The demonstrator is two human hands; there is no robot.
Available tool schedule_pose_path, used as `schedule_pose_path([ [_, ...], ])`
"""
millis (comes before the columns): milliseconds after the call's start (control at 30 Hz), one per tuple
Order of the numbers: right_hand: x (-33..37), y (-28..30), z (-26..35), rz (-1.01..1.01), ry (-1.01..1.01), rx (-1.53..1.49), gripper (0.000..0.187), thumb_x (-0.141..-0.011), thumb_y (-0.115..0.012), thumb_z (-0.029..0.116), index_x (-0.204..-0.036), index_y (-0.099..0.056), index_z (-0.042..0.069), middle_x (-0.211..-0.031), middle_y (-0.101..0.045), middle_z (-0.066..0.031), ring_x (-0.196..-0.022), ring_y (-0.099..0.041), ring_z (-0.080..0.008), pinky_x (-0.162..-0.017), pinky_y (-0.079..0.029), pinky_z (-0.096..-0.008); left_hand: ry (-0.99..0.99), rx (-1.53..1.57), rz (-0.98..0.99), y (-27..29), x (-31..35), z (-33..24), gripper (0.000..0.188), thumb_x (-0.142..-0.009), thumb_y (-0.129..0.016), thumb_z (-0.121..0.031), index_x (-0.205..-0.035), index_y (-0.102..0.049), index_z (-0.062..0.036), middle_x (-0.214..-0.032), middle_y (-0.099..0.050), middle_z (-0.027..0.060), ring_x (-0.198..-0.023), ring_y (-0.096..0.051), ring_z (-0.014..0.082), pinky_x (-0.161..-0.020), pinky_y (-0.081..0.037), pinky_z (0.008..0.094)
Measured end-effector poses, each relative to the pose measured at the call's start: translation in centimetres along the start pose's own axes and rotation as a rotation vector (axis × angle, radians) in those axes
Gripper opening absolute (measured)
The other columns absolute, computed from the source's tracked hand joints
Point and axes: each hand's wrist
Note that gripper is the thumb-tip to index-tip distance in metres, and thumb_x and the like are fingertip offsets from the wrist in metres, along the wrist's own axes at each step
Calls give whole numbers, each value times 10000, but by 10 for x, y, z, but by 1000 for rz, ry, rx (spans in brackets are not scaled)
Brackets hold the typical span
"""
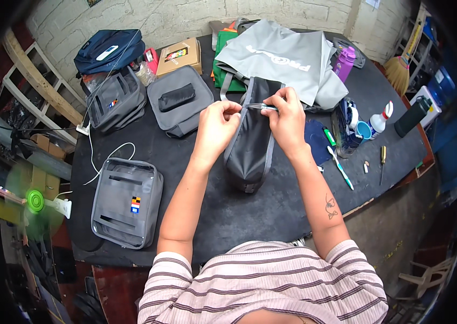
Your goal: The recorder is inspecting grey textile organizer bags, removing loose threads with tweezers and snips, and cleaning surfaces with a toothbrush.
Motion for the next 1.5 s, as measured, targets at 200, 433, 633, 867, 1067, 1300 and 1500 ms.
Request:
schedule_pose_path([
  [200, 4, -4, 0, -120, -141, -112, 178, -690, -718, 18, -849, -639, 36, -905, -518, -105, -829, -573, -296, -706, -470, -408, -66, -25, -19, -5, -2, -2, 231, -753, -651, -14, -970, -653, 65, -881, -637, 130, -698, -642, 178, -682, -521, 293],
  [433, 11, -2, 2, -52, -289, -122, 180, -745, -712, 52, -900, -622, 33, -942, -520, -128, -851, -575, -319, -747, -479, -416, -263, -325, -33, -9, -12, -4, 258, -722, -720, -47, -976, -697, -4, -888, -636, 126, -725, -652, 231, -688, -512, 324],
  [633, 12, 4, 3, 33, -240, -7, 208, -728, -720, 65, -910, -624, 31, -974, -530, -126, -915, -560, -313, -804, -456, -421, -297, -337, -170, -31, -21, 15, 60, -804, -618, -21, -801, -630, 37, -768, -626, 209, -711, -647, 330, -663, -490, 381],
  [867, 9, 1, 1, 114, -187, -71, 218, -703, -726, 46, -903, -641, 34, -981, -536, -116, -931, -551, -311, -813, -444, -418, -181, -146, -182, -33, -20, 21, 37, -836, -540, 13, -804, -531, 28, -739, -591, 227, -738, -600, 418, -641, -465, 435],
  [1067, 6, -3, 4, 77, -150, -80, 225, -681, -737, 38, -881, -636, 39, -963, -526, -103, -931, -545, -300, -801, -435, -411, -139, -103, -154, -29, -17, 21, 43, -844, -531, 11, -807, -524, 29, -727, -586, 220, -713, -600, 403, -640, -468, 413],
  [1300, 5, -1, 12, -24, 12, 25, 237, -643, -751, 44, -846, -631, 66, -948, -509, -79, -904, -535, -275, -724, -404, -392, -123, -89, -186, -28, -14, 22, 48, -848, -529, 8, -808, -527, 33, -721, -584, 216, -708, -600, 397, -640, -469, 400],
  [1500, 4, 0, 11, 17, 46, 57, 235, -655, -741, 40, -859, -627, 64, -952, -511, -85, -910, -541, -286, -739, -419, -398, -127, -67, -212, -28, -13, 25, 89, -857, -543, -12, -784, -531, 36, -698, -580, 213, -694, -602, 385, -642, -470, 405],
])
Point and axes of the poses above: each hand's wrist, its own x-axis away from the middle knuckle, its own y-axis out of the back of the hand, z = x × y
